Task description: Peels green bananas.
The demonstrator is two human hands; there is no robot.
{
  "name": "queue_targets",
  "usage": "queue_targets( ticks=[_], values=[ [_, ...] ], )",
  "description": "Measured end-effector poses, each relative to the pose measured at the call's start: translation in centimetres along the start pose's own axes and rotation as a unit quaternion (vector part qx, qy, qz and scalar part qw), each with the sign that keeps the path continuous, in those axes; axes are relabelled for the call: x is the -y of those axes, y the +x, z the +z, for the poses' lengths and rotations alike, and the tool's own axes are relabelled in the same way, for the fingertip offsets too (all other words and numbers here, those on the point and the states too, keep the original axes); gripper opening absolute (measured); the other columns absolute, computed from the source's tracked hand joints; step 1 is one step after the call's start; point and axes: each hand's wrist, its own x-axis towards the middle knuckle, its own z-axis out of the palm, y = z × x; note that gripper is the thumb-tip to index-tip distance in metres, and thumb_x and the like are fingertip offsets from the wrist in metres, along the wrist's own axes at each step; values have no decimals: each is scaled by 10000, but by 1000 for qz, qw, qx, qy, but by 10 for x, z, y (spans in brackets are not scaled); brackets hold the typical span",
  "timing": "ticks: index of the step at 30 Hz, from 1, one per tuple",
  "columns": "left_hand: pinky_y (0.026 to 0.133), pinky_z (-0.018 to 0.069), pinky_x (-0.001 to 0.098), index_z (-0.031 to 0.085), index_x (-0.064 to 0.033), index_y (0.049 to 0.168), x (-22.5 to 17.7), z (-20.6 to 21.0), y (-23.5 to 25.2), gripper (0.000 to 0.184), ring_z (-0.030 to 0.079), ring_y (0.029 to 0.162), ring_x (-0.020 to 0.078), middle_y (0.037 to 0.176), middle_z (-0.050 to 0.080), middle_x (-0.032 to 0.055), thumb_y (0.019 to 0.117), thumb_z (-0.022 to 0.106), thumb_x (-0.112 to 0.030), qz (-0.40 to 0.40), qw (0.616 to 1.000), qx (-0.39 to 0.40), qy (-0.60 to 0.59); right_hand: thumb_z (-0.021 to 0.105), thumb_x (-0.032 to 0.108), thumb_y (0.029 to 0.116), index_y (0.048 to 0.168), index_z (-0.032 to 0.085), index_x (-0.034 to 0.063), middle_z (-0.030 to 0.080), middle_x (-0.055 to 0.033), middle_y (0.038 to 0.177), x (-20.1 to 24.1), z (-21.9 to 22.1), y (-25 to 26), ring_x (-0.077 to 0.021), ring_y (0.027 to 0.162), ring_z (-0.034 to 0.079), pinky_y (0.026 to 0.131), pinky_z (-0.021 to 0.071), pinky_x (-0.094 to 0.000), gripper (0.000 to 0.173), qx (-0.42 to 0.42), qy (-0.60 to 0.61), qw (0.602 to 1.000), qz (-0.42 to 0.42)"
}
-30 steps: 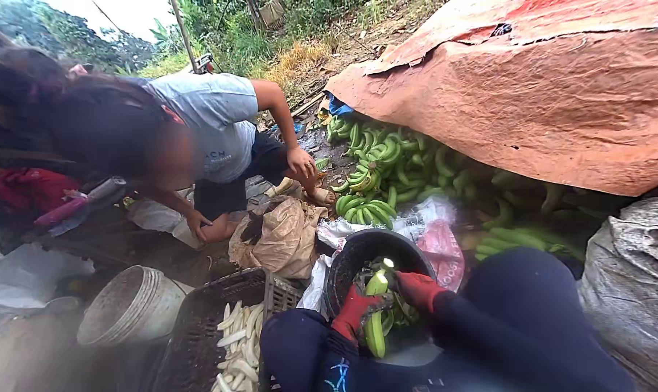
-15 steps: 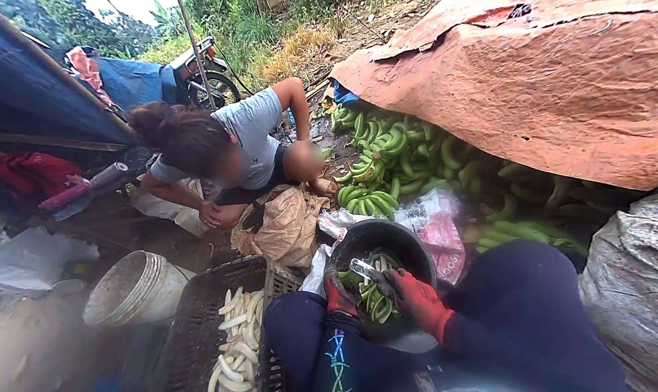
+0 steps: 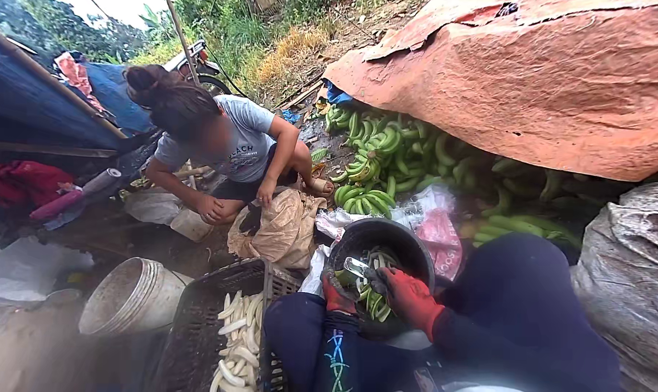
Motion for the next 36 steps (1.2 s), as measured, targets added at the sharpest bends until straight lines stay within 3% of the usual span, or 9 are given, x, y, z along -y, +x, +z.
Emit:
queue_targets(
  ticks=[4, 10, 17, 20, 22, 24, 26, 29, 36],
  values=[
    [1024, 473, 454, 469, 55, 1433, 24, -7, 22, 475, 578, 1185, 305, 1352, 553, 275, 1108, 360, -274, 10, 999, 31, 43, 448, 226, 1091, 1461, 495, 60, 623, -256, 1326, 1, -7, 7, -416, 1233, 626, 1005, 498, -582, 408, 41, 1, 999, 28],
    [779, 556, 387, 558, -7, 1297, 15, 0, 22, 463, 638, 872, 193, 1044, 639, 151, 1110, 325, -361, 1, 995, 46, -94, 458, 261, 1100, 1338, 587, 21, 678, -239, 1183, -19, -7, 6, -398, 1137, 656, 997, 486, -590, 362, 52, 90, 991, -84],
    [913, 533, 330, 478, 25, 1405, 10, -3, 14, 481, 628, 1019, 150, 1201, 623, 160, 1125, 261, -299, 69, 985, 125, -102, 490, 199, 1075, 1422, 528, 34, 648, -261, 1254, -15, -8, 5, -425, 1194, 632, 1000, 483, -605, 385, 82, 1, 993, -90],
    [935, 475, 273, 453, 28, 1410, -39, 8, -13, 440, 572, 1004, 119, 1201, 585, 142, 1131, 173, -164, -11, 997, 78, -19, 482, 212, 1076, 1422, 524, 29, 642, -262, 1264, -6, -12, 3, -430, 1192, 633, 981, 490, -601, 393, 73, -17, 994, -83],
    [918, 495, 221, 383, 249, 1358, -17, -10, -6, 426, 603, 1096, 225, 1257, 549, 366, 1099, 228, -52, 217, 963, 136, 79, 481, 207, 1079, 1434, 508, 20, 630, -274, 1278, -3, -14, 2, -438, 1203, 625, 983, 486, -605, 402, 83, -25, 993, -78],
    [1129, 353, 301, 301, 96, 1518, -61, -5, -22, 437, 471, 1341, 195, 1525, 427, 229, 1117, 215, -52, -10, 972, 131, 196, 481, 227, 1083, 1437, 501, 30, 627, -272, 1280, -7, -11, 9, -439, 1199, 627, 975, 489, -608, 406, 84, -35, 993, -70],
    [945, 511, 293, 422, 181, 1392, -1, -17, 8, 443, 610, 1128, 232, 1300, 571, 316, 1116, 245, -118, 143, 968, 146, 146, 496, 218, 1073, 1440, 496, 28, 624, -281, 1279, -11, -10, 18, -448, 1191, 630, 964, 498, -616, 414, 76, -45, 994, -65],
    [838, 525, 263, 491, 42, 1350, 1, -13, 12, 404, 605, 915, 92, 1100, 623, 114, 1121, 259, -197, 12, 985, 171, -13, 514, 195, 1059, 1497, 458, 15, 588, -285, 1363, -11, -13, 28, -447, 1250, 602, 1001, 487, -608, 477, 58, -43, 996, -53],
    [928, 511, 269, 476, 71, 1388, 5, -18, -5, 402, 606, 1042, 124, 1223, 615, 162, 1109, 277, -139, -2, 966, 259, 10, 455, 239, 1082, 1430, 503, 19, 614, -267, 1343, -25, -37, 64, -443, 1244, 615, 991, 489, -624, 414, -9, -28, 999, 24]
  ],
)
